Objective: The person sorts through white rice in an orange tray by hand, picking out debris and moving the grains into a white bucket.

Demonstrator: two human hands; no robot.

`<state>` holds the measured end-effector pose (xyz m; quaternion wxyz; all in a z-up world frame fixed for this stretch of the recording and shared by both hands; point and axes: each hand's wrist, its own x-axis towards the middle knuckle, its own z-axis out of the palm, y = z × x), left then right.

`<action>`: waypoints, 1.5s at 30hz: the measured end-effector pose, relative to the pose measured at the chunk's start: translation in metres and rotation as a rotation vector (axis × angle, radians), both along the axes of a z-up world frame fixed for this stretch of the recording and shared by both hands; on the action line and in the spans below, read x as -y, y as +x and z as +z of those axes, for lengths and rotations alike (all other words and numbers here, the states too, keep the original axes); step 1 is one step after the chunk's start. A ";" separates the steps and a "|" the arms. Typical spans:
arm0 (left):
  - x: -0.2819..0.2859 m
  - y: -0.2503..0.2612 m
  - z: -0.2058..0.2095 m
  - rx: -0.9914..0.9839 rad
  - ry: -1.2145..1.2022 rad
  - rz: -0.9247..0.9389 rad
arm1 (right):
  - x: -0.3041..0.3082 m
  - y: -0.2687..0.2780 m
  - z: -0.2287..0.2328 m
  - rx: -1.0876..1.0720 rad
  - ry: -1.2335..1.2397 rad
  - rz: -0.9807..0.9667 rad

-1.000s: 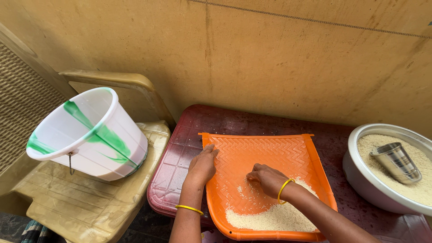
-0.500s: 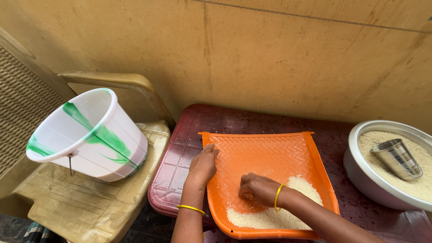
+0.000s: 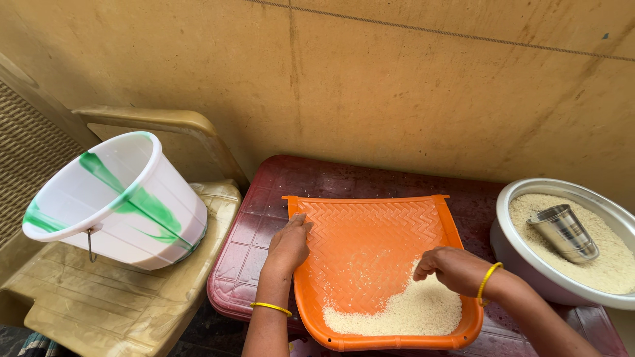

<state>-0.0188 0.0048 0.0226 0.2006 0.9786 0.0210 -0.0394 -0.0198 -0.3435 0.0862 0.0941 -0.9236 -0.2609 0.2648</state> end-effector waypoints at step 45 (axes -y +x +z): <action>0.014 -0.033 -0.023 0.027 0.247 -0.349 | 0.044 -0.024 -0.023 0.476 0.200 -0.393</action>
